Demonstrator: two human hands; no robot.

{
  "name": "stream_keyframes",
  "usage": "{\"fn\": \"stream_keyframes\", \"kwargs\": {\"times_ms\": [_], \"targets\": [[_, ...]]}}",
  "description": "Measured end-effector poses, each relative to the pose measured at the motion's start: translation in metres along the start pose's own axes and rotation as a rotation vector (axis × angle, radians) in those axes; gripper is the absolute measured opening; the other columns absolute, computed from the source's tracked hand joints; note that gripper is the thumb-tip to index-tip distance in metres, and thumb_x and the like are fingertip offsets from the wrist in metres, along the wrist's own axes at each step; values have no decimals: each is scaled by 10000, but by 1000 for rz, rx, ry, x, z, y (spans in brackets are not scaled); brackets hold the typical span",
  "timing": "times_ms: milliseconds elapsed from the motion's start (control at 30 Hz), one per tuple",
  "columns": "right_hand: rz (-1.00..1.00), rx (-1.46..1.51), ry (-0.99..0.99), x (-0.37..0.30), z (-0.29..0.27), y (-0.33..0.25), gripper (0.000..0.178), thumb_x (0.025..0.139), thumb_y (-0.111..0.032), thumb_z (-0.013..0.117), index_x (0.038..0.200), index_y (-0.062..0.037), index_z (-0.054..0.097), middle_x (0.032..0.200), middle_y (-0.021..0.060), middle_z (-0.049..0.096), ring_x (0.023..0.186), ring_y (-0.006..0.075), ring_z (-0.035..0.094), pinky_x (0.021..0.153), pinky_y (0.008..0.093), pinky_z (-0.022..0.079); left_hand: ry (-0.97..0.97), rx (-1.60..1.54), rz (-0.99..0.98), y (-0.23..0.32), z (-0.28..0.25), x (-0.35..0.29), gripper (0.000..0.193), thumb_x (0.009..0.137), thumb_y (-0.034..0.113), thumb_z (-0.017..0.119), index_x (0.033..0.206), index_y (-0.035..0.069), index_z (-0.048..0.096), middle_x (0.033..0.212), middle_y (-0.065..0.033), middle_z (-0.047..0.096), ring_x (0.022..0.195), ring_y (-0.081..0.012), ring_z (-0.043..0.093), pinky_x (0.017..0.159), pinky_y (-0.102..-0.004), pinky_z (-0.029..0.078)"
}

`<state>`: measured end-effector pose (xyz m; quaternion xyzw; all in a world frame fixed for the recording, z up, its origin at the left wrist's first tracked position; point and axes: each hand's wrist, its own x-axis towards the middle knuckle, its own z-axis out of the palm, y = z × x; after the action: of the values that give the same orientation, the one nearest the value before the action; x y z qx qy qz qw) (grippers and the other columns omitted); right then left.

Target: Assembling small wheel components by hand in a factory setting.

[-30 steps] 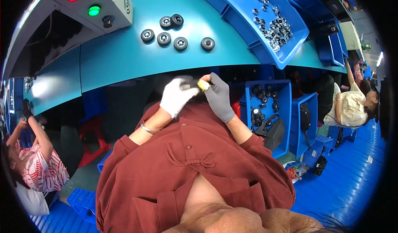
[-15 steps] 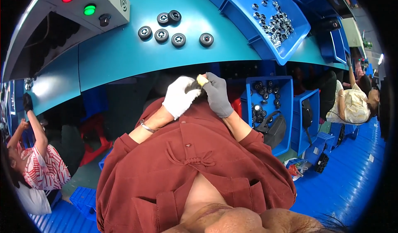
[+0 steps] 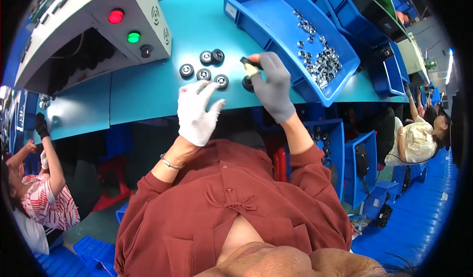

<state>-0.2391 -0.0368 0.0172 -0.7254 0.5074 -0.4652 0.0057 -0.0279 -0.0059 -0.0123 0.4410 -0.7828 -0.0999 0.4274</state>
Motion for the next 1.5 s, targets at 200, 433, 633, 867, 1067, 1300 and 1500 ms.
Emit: {"fn": "stream_keyframes", "kwargs": {"times_ms": [200, 433, 633, 867, 1067, 1300, 1500], "targets": [[74, -261, -374, 23, 34, 26, 177, 777, -107, 660, 945, -60, 632, 954, 89, 599, 940, 315, 584, 788, 431, 491, -183, 274, 28, -20, 3, 22, 531, 673, 254, 863, 1176, 224, 696, 1397, -139, 576, 1262, -414, 471, 1056, -516, 351], [-82, -175, -506, 47, 56, 18, 419, 763, -129, 650, 1176, -60, 643, 1120, 103, 616, 1092, 317, 533, 924, 439, 471, -195, 299, 85, -30, 12, 26, 322, 761, 276, 790, 1064, 224, 694, 1269, -99, 633, 1207, -323, 541, 1073, -508, 348], [-54, -48, -402, 39, 22, -2, 383, 717, -72, 658, 1100, -60, 655, 960, 115, 572, 968, 330, 560, 828, 413, 477, 60, 42, -85, -30, 12, 16, 310, 768, 158, 790, 1062, 109, 704, 1156, -87, 670, 1100, -306, 585, 1012, -442, 424], [130, 279, -528, -4, -33, -41, 527, 739, -29, 711, 1260, -15, 633, 1034, 105, 545, 975, 236, 593, 870, 315, 476, -149, -1187, -766, 4, 9, -1, 290, 978, 99, 654, 1210, -74, 643, 988, -114, 700, 807, -135, 663, 697, -272, 555], [567, 758, -368, -70, -25, -40, 379, 878, -38, 688, 1249, 15, 633, 1182, 35, 580, 1058, 123, 584, 939, 273, 472, -319, -1596, -1024, 14, 32, -36, 276, 1004, 141, 624, 1203, -51, 634, 1016, -102, 672, 785, -172, 656, 694, -291, 541], [136, 329, -313, -108, -13, -35, 455, 806, -34, 667, 1258, -3, 625, 1199, 156, 608, 1092, 328, 582, 958, 375, 472, -486, -1296, -1032, 17, 31, -43, 285, 974, 229, 680, 1111, -21, 674, 920, -65, 675, 765, -142, 641, 666, -269, 520], [38, 240, -304, -118, -9, -30, 368, 776, -117, 731, 1121, -11, 662, 1030, 127, 633, 931, 315, 588, 810, 378, 483, -506, -1444, -1133, 9, 43, -64, 239, 955, 261, 702, 1004, 28, 686, 886, -47, 660, 734, -143, 619, 644, -274, 491]]}}
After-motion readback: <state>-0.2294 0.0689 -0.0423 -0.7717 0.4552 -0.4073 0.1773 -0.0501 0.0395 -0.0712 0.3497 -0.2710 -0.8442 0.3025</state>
